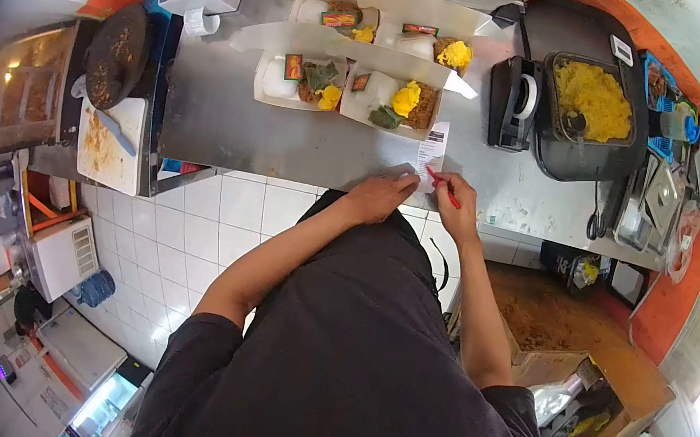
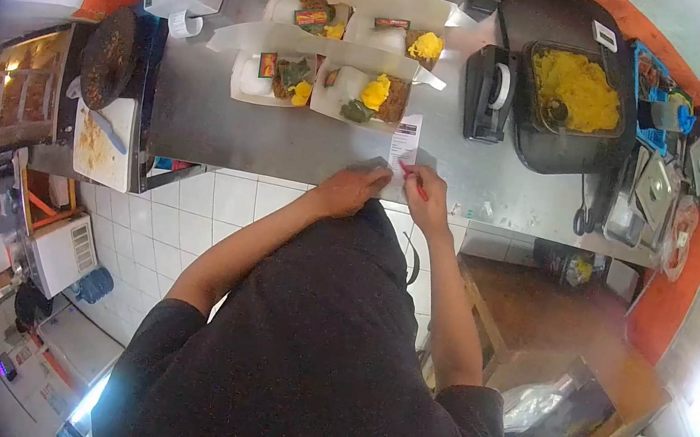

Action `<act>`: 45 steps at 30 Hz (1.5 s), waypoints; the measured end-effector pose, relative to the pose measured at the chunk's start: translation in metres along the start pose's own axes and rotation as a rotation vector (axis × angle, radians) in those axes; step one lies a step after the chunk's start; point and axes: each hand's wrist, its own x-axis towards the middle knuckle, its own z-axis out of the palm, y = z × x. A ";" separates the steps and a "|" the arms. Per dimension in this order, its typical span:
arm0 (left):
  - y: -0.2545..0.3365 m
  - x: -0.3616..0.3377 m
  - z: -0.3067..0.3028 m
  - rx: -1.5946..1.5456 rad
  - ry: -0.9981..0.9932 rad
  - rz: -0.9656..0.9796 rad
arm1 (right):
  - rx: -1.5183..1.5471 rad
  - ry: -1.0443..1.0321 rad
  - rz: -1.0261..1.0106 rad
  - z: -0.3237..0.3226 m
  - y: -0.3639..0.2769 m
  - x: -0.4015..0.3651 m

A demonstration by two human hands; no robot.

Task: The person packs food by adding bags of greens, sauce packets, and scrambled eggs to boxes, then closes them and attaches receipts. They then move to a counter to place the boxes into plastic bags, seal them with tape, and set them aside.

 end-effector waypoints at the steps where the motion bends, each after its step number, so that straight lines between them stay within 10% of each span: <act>1: -0.003 -0.001 0.004 -0.009 0.005 0.013 | 0.004 -0.007 -0.001 0.002 0.005 -0.002; 7: -0.006 -0.003 0.004 0.006 -0.037 0.019 | 0.046 -0.086 0.110 0.001 -0.006 -0.011; 15: -0.022 -0.013 -0.021 -0.041 -0.042 0.037 | -0.471 0.292 -0.365 0.023 -0.001 -0.001; 19: -0.084 -0.038 -0.067 -0.035 0.937 -0.320 | -0.773 0.228 -0.090 0.040 -0.023 0.013; 21: -0.128 -0.056 -0.091 0.004 1.176 -0.687 | -0.704 0.261 -0.041 0.042 -0.041 0.019; 24: -0.189 -0.076 -0.111 0.222 1.205 -0.664 | -0.382 0.278 -0.110 0.055 -0.078 0.027; 31: -0.275 -0.144 -0.108 -0.392 0.825 -0.809 | -0.296 0.172 -0.306 0.136 -0.155 0.105; 33: -0.345 -0.175 -0.093 0.159 0.181 -0.865 | -0.460 0.281 -0.430 0.181 -0.169 0.133; 36: -0.306 -0.181 -0.144 0.131 0.960 -0.446 | -0.304 0.146 -0.414 0.222 -0.167 0.166; 37: -0.235 -0.168 -0.195 -0.100 0.937 -0.369 | -0.424 0.214 -0.583 0.231 -0.165 0.174; 39: -0.204 -0.167 -0.213 -0.199 0.851 -0.306 | -0.422 0.104 -0.291 0.223 -0.200 0.146; 42: -0.247 -0.188 -0.191 0.026 0.457 -0.195 | -0.685 -0.109 -0.361 0.251 -0.134 0.140; 45: -0.219 -0.189 -0.175 0.114 0.416 -0.161 | -0.852 0.145 -0.433 0.278 -0.093 0.109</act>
